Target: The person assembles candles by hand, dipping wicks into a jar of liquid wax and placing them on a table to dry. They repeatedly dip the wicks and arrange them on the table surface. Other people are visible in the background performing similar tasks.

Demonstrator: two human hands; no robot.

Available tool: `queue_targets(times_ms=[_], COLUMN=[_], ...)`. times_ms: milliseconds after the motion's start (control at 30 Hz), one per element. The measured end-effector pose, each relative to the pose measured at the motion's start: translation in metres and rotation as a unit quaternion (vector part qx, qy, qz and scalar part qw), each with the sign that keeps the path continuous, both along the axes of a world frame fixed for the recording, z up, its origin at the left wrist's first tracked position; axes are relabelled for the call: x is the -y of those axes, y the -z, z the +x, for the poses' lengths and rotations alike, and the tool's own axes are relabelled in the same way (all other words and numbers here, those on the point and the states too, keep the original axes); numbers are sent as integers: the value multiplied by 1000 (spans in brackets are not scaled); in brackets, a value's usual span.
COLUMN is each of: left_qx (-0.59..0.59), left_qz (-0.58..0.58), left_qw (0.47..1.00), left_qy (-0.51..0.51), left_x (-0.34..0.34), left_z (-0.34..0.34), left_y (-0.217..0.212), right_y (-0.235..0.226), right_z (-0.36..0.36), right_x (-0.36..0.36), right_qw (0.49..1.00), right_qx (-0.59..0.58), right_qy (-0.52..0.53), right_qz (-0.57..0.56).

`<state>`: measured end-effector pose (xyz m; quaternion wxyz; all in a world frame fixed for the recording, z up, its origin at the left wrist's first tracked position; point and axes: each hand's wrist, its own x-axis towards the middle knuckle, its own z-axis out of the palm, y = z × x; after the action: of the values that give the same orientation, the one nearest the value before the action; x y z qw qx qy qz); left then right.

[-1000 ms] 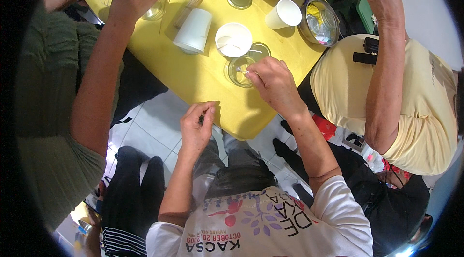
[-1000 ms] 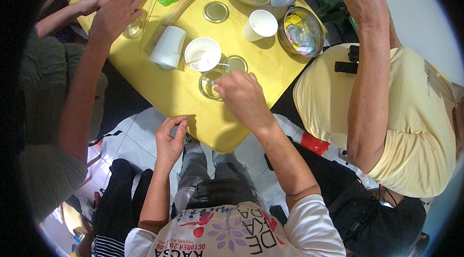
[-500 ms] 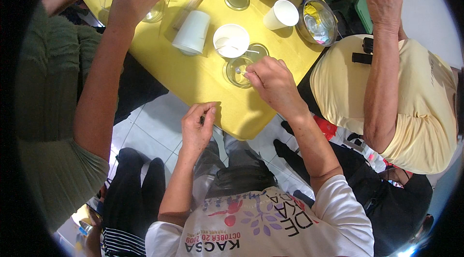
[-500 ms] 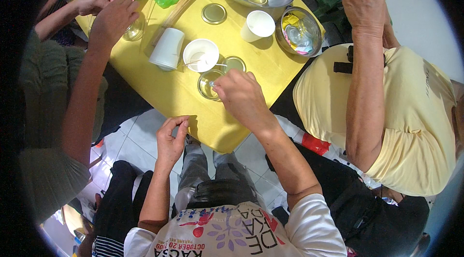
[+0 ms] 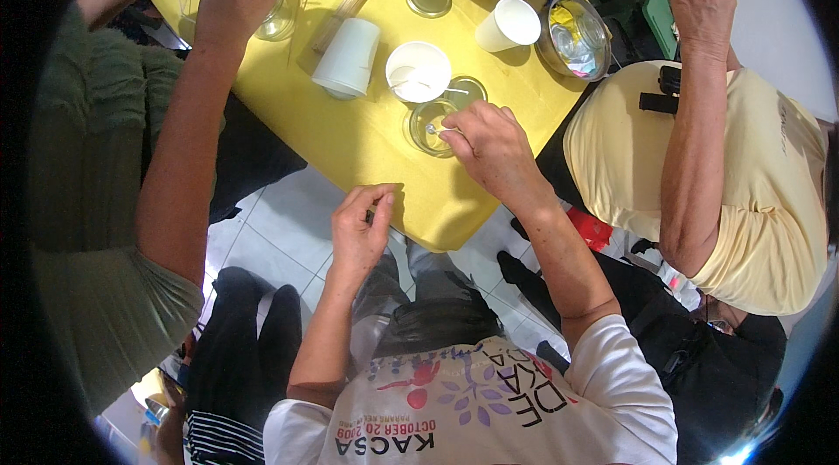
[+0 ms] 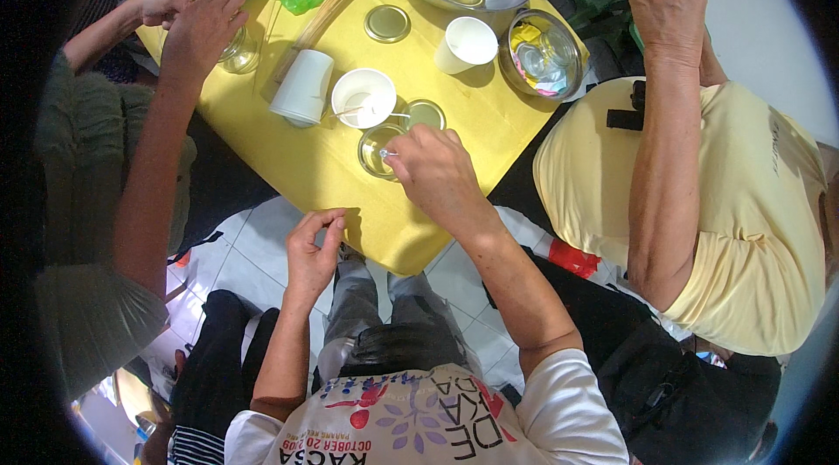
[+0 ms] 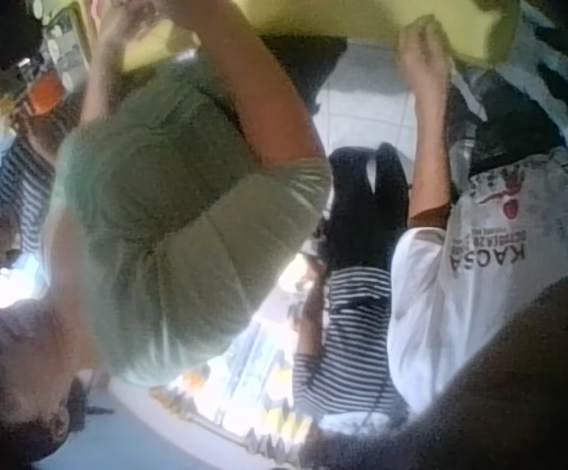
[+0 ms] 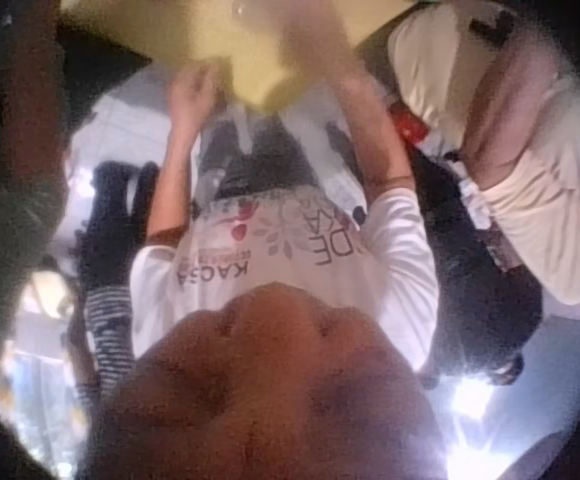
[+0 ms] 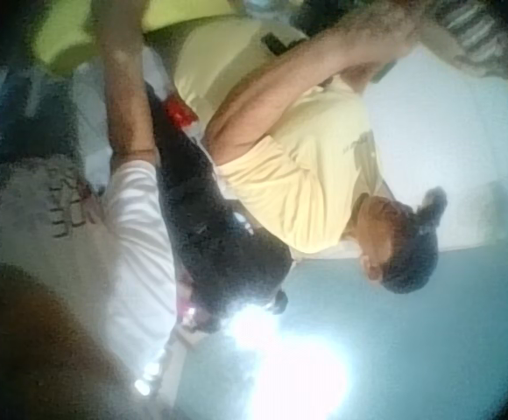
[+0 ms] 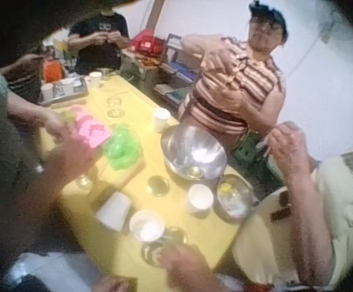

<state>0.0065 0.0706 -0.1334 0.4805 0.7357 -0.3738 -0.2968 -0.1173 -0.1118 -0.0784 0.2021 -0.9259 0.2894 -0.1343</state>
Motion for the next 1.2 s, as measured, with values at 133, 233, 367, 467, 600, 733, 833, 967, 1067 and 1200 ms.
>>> queue_targets(times_ms=[133,233,367,467,600,733,833,967,1067,1200], left_qx=[4,-11,4,4,2,-4,-12,-7,-6,-3], left_qz=[-2,5,7,5,4,8,-2,1,1,1], left_qw=[1000,1000,1000,1000,1000,1000,1000,1000,1000,1000], left_qy=[1,-2,7,8,6,4,1,3,6,8], left_x=[0,1,0,1,1,2,2,1,1,1], left_z=[-1,0,0,1,1,2,3,3,3,3], left_y=[0,0,0,0,-1,-2,-2,-1,-1,-1], right_y=[1,4,6,6,5,2,-1,0,0,0], right_z=[0,1,3,4,5,5,5,5,5,4], right_x=[0,0,0,0,0,-1,-2,-2,-2,-2], right_qw=[1000,1000,1000,1000,1000,1000,1000,1000,1000,1000], right_qx=[-2,7,17,20,15,1,-8,-12,-10,-12], right_qy=[3,2,0,0,3,5,4,4,4,1], right_qz=[1,-5,-3,-1,2,8,16,18,20,29])
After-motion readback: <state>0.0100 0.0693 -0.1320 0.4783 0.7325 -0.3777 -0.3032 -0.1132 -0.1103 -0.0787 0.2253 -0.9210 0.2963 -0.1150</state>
